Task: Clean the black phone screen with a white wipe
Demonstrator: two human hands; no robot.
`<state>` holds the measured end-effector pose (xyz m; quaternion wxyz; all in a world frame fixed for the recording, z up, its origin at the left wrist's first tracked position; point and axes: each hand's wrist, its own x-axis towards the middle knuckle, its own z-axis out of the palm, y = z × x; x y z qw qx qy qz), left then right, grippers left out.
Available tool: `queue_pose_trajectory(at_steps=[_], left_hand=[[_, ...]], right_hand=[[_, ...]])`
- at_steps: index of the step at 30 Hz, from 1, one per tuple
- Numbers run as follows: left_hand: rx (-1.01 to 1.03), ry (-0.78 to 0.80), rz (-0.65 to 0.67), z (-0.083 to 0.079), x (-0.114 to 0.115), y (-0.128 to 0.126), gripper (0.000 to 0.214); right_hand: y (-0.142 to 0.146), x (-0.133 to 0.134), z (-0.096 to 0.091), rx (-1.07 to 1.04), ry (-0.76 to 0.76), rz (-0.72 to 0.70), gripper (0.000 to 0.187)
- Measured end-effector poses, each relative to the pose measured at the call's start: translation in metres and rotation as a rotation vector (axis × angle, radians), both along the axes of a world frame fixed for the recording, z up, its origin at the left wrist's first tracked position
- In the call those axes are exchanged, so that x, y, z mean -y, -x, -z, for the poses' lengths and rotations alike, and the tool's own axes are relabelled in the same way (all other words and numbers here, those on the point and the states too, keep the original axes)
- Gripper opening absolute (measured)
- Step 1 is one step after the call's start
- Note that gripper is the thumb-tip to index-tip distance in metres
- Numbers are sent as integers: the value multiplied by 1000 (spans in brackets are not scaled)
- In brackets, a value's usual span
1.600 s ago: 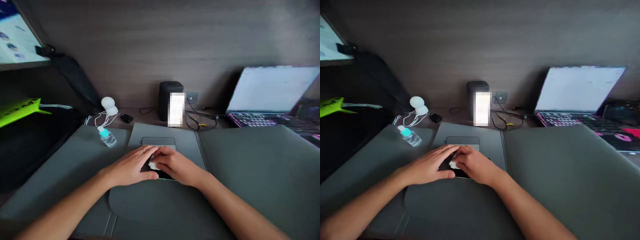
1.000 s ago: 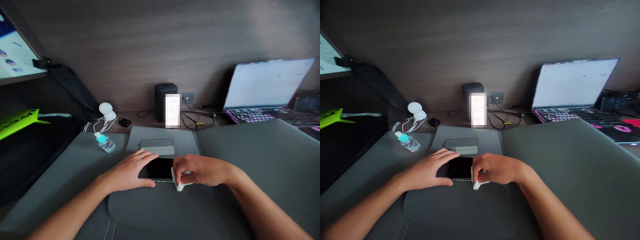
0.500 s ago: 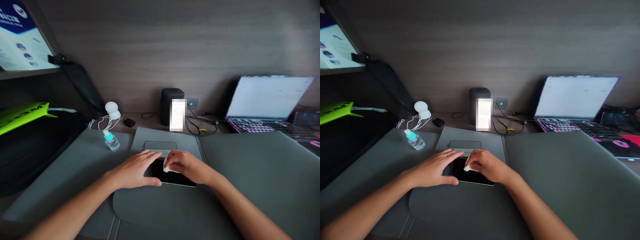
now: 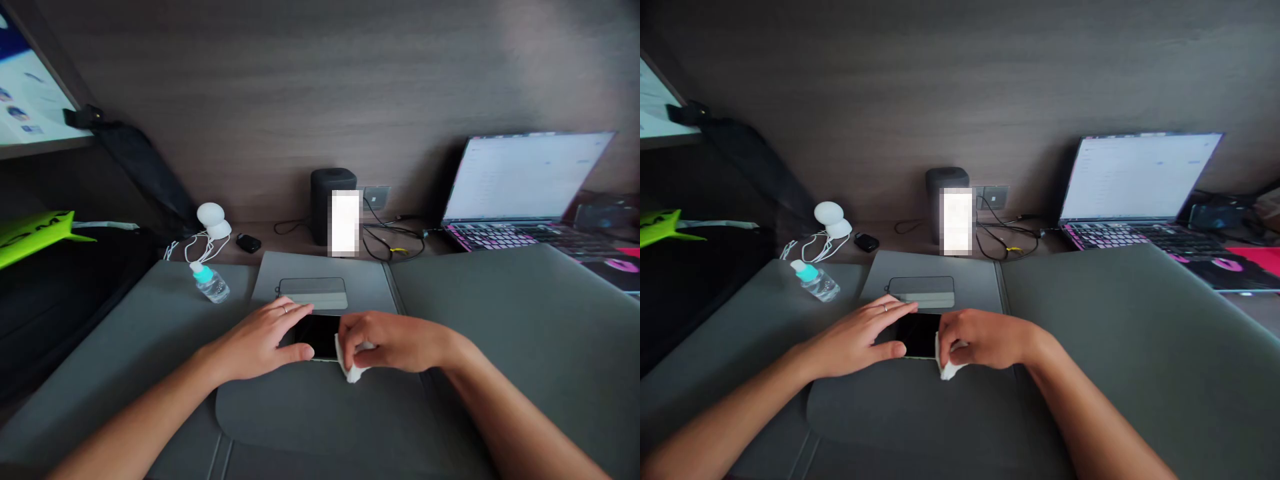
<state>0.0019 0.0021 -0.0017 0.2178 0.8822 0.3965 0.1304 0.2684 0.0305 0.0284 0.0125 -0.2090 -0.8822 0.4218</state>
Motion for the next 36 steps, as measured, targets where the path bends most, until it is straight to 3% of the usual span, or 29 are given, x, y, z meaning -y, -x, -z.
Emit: queue_pose_trajectory(at_steps=[7,11,18,26,32,36], left_hand=[[96,22,-45,3,-6,2,54],[200,-102,-195,5,-19,8,45],[128,-209,-263,0,-27,16,56],[35,-108,-228,9,-30,17,65],[34,-131,-233,14,-33,14,57],[34,-116,-224,14,-32,12,58]], right_hand=[[-24,-7,-5,123,42,101,17],[-42,-16,-6,153,-23,211,20],[-82,-46,-1,166,-420,635,24],[-54,-41,14,-7,-657,670,36],[-33,-31,20,-47,-597,588,34],[-21,-30,29,-8,-585,590,49]])
